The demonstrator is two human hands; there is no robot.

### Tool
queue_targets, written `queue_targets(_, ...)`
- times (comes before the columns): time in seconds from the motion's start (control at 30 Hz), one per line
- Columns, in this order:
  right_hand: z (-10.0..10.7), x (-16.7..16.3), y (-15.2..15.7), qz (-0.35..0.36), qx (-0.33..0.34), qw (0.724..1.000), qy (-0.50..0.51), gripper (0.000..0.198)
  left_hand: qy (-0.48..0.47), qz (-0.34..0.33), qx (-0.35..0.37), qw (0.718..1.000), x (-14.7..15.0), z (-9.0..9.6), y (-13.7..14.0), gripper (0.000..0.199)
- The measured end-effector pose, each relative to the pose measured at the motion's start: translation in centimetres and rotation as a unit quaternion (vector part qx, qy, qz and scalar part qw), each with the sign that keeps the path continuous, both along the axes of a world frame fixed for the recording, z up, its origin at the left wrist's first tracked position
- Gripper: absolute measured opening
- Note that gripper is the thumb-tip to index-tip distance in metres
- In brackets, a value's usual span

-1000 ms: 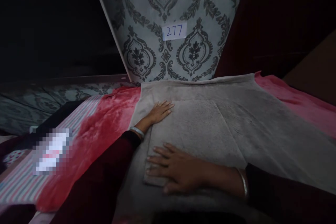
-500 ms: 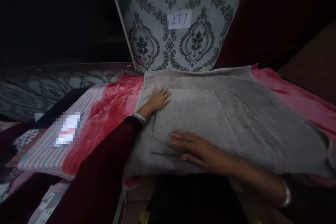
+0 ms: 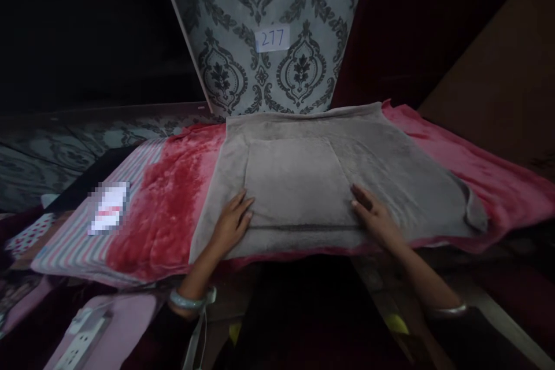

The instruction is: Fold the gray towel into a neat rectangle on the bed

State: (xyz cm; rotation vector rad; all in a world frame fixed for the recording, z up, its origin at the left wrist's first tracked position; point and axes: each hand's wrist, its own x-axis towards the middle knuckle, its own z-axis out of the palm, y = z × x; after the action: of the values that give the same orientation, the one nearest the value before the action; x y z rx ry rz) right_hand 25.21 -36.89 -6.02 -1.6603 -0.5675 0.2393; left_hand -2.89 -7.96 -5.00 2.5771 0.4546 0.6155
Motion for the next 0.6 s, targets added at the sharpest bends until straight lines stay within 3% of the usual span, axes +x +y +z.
queue_targets(0.2,-0.1,-0.8,-0.4,-0.036,0.108,0.972,0.204,0.048,-0.075,0.114,-0.076,0.988,0.1,0.0,-2.6,0.043)
queue_targets(0.4,1.3,-1.6,-0.7,0.022,0.143,0.945,0.292,0.021,-0.119,0.192,-0.217,0.95,1.5,0.3,-2.3,0.049)
queue_targets(0.6,2.2,-1.9,-0.2,0.005,0.114,0.937,0.331,0.013,-0.116,0.222,-0.202,0.947,2.4,-0.1,-2.2,0.048)
